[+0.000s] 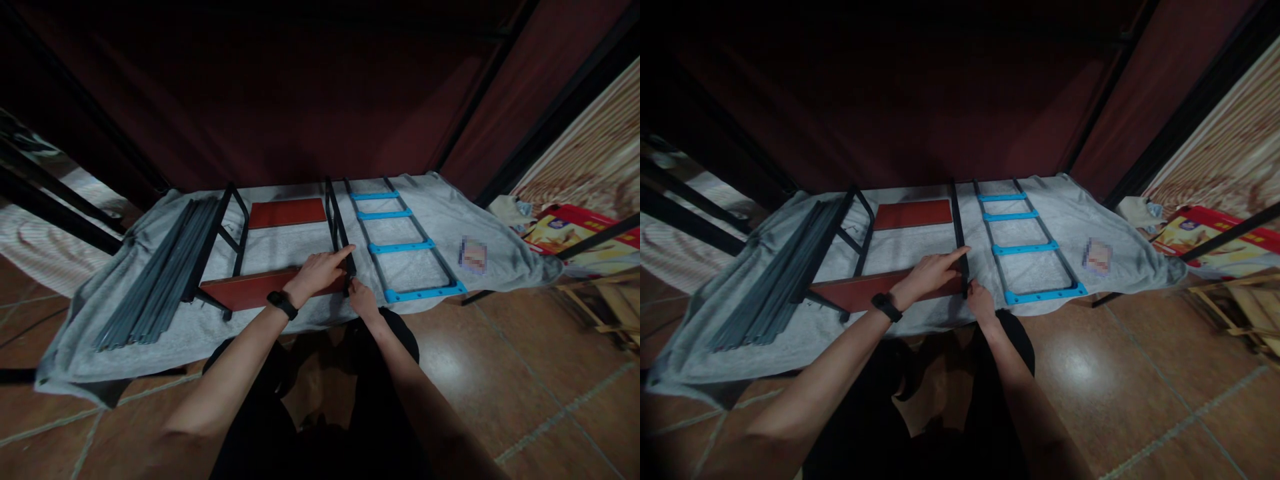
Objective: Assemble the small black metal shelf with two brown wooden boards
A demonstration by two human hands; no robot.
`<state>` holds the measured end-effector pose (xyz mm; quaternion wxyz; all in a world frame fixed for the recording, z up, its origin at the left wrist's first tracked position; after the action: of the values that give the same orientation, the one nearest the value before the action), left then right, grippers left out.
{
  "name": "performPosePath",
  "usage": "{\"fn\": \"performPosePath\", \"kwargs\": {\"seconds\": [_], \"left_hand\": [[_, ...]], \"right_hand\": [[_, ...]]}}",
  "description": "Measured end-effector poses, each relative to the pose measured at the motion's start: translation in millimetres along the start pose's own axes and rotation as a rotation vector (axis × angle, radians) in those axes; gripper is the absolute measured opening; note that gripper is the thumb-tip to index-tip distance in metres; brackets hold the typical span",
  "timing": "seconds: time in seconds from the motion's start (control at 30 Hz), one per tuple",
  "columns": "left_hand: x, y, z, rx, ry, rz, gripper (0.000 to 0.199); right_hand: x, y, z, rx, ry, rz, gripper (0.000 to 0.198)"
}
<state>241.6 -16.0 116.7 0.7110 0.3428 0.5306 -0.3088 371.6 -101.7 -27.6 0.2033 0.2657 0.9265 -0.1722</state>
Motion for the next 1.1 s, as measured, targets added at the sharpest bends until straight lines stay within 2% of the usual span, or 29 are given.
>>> {"fn": "performPosePath", "kwargs": {"seconds": [0.1,0.2,0.3,0.4,0.57,0.67,0.8,0.97,1.1], "left_hand": [[4,-1,0,-0.035,0.025,0.059,0.058],[7,-3,1,-0.064,0.017,0.075,0.056],[8,-7,3,-0.080,0.000,0.075,0.058],[8,-12,7,-0.101,-0.012,0.083,0.058],[10,-16,10,-0.091,-0.004,0.102,0.052],[11,-18,11,-0.035,0.003,0.109,0.054],[12,-19,11,0.017,-0.021,0.094,0.064],[12,-20,7,0.015,-0.178,0.149,0.075],[12,-24,5,0.035,-0.228,0.246,0.076]], "right_hand": [[-3,-4,-4,-0.112,-0.266,0.073,0.015],[-3,-7,-5,-0.160,-0.343,0.072,0.021],[-9,-10,-7,-0.221,-0.271,0.116,0.029],[-21,-13,-14,-0.293,-0.098,0.163,0.039],[-33,-25,-33,-0.397,0.117,0.154,0.055],[-30,-36,-43,-0.437,0.162,0.139,0.060],[-29,-45,-57,-0.557,0.133,0.196,0.068],[-34,-41,-72,-0.740,-0.058,0.277,0.057],[-34,-33,-73,-0.775,-0.157,0.250,0.040]]}}
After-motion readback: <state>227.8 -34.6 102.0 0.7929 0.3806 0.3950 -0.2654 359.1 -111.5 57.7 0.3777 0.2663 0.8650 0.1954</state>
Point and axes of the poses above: each hand's wrist, its own y-axis towards the middle knuckle, its own x-axis out of the palm, z = x × y, the point moved 1 cm from there along y, towards the middle knuckle, and after that the axes turned 7 degrees about z, right-handed, at the moved point
